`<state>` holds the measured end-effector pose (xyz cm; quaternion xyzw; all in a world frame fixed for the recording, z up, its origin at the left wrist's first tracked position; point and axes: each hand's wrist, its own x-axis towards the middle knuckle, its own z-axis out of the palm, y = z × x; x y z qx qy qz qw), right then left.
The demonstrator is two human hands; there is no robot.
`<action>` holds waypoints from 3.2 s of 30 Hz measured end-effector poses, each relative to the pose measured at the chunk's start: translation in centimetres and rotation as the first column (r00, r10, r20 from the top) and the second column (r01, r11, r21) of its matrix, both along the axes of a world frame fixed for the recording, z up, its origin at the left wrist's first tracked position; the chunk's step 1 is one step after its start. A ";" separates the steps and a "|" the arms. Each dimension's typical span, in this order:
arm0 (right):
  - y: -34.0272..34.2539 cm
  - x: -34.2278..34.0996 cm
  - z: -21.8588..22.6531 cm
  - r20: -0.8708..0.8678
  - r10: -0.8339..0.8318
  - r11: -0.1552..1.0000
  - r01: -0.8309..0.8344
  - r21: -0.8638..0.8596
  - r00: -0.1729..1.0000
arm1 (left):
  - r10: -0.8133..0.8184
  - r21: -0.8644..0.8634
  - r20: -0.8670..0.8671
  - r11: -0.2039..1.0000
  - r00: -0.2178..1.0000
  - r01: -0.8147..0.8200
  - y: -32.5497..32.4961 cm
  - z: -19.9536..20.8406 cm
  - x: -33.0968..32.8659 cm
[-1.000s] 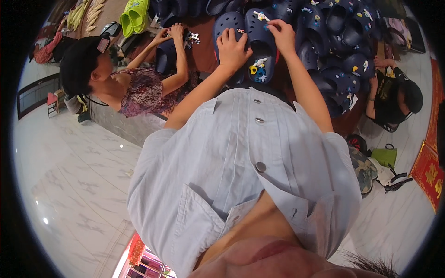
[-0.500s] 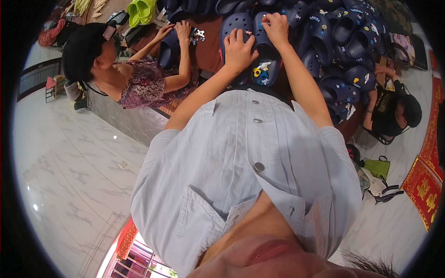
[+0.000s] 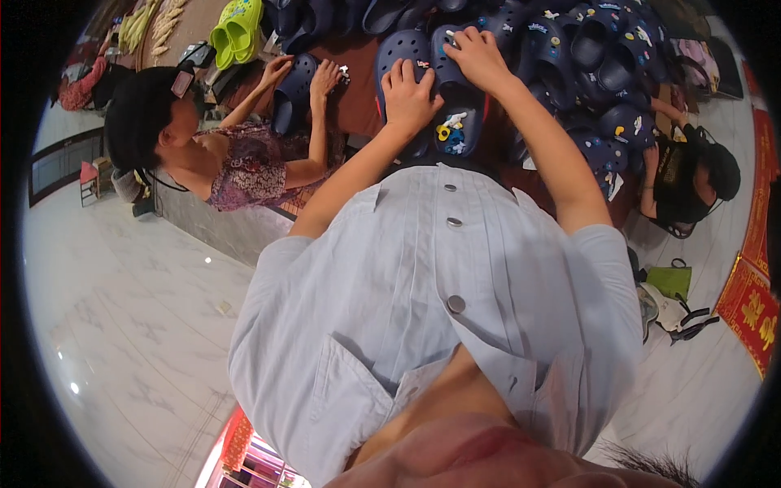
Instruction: Attach decorative accessories to rubber clogs.
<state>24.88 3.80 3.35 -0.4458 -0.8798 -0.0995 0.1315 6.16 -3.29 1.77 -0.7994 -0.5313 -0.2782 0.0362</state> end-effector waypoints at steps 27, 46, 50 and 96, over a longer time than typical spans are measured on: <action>0.3 1.5 0.0 -0.120 -0.161 0.933 0.112 -0.341 0.980 | -0.003 0.018 -0.021 1.000 1.000 0.003 -0.1 -0.2 0.0; -15.0 0.7 -1.7 -0.414 -0.034 0.960 -0.086 -0.268 0.910 | -0.020 0.042 -0.095 0.999 0.995 0.024 0.4 -0.4 -0.2; -15.0 0.4 -1.6 -0.363 -0.064 0.961 -0.040 -0.274 0.930 | -0.013 0.023 -0.109 1.000 0.994 0.016 0.7 -0.5 -0.1; -4.0 2.5 -5.8 -0.711 -0.700 0.712 -0.017 -0.702 0.072 | -0.001 0.000 -0.086 1.000 0.996 0.001 0.5 0.1 -0.2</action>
